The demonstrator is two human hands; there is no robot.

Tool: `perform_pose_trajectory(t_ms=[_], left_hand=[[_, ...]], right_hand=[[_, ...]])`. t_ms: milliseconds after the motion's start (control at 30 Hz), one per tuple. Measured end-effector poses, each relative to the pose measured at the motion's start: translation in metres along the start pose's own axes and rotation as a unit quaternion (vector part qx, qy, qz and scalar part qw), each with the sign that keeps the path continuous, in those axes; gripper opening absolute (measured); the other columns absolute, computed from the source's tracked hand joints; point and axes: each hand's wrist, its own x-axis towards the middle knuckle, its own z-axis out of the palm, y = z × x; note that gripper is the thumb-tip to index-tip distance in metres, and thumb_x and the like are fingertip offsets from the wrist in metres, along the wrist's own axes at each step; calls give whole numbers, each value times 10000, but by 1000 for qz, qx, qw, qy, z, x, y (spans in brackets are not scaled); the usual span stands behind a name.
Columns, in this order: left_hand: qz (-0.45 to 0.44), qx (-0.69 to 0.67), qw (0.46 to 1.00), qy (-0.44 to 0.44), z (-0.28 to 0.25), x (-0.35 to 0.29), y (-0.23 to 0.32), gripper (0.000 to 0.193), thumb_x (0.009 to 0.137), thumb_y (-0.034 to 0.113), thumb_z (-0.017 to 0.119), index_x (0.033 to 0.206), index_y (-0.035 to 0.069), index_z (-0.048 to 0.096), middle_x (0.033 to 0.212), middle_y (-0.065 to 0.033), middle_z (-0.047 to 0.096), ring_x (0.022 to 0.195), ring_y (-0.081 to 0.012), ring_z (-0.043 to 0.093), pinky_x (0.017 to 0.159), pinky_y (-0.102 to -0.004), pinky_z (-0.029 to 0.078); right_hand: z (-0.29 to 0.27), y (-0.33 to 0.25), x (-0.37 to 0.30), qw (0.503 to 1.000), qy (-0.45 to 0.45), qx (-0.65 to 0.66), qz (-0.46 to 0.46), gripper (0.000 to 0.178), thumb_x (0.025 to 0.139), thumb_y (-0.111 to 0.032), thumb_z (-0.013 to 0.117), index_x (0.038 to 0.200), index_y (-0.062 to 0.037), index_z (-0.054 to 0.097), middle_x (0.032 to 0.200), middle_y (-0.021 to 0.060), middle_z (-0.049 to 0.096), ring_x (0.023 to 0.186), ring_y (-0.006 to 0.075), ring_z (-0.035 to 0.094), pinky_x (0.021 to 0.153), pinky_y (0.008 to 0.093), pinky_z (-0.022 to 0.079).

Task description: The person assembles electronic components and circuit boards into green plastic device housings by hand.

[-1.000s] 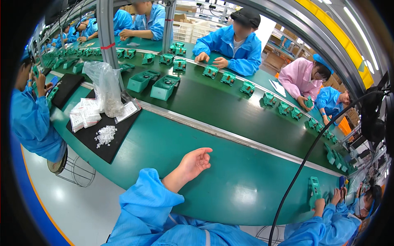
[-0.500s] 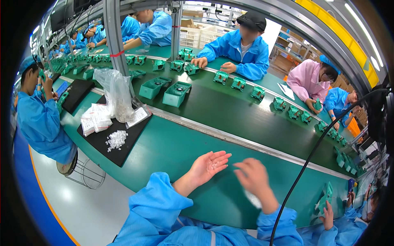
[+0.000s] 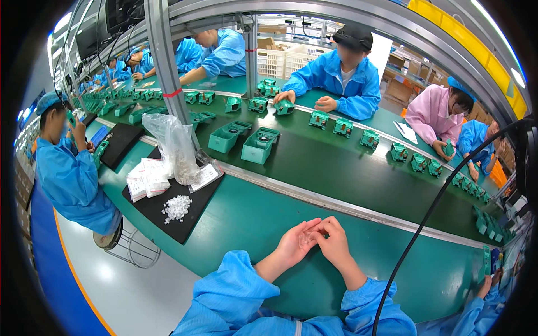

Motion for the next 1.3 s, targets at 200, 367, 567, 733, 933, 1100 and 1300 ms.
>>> perform_pose_trajectory(t_ms=[200,367,567,733,933,1100,1300], left_hand=[[-20,38,999,9,-3,4,-3,308,896,212,349,1082,-12,452,1019,-79,524,973,-166,501,888,-304,391],[-15,74,997,14,-4,2,-3,184,864,150,450,964,11,516,968,-68,541,937,-154,509,878,-291,395],[34,108,993,36,-8,1,-2,145,826,104,517,912,-11,535,939,-88,543,920,-162,509,866,-291,400],[42,107,993,34,-12,3,-4,149,826,113,521,909,-10,534,938,-95,546,908,-167,516,859,-289,404],[32,103,994,34,-10,3,-4,180,827,113,521,946,-21,528,954,-98,546,906,-171,518,857,-287,405],[34,113,992,38,-5,1,-3,112,822,73,511,901,4,550,928,-82,555,894,-164,524,841,-284,417],[93,157,983,23,-10,1,-4,146,819,80,521,933,-6,551,938,-80,560,868,-155,530,814,-276,427]], right_hand=[[2,18,6,992,59,112,-1,46,700,-68,610,721,-43,578,830,25,439,677,129,477,597,245,399],[0,21,5,985,29,168,33,46,706,-64,610,749,-66,594,874,6,431,773,110,461,596,216,366],[-3,15,5,993,36,96,-55,72,690,5,599,738,-38,566,862,26,460,729,122,493,561,232,400],[-4,19,6,985,68,19,-157,120,645,28,613,731,-33,555,786,52,477,702,171,504,589,273,418],[-4,16,6,983,80,28,-161,91,650,-5,605,704,-30,536,752,67,479,702,212,502,582,289,414],[-4,19,6,984,78,70,-143,74,670,-4,600,706,-36,544,749,55,478,692,197,497,575,282,414],[-2,22,6,983,94,50,-150,59,667,-26,621,689,-59,576,735,47,478,696,185,499,561,281,410]])
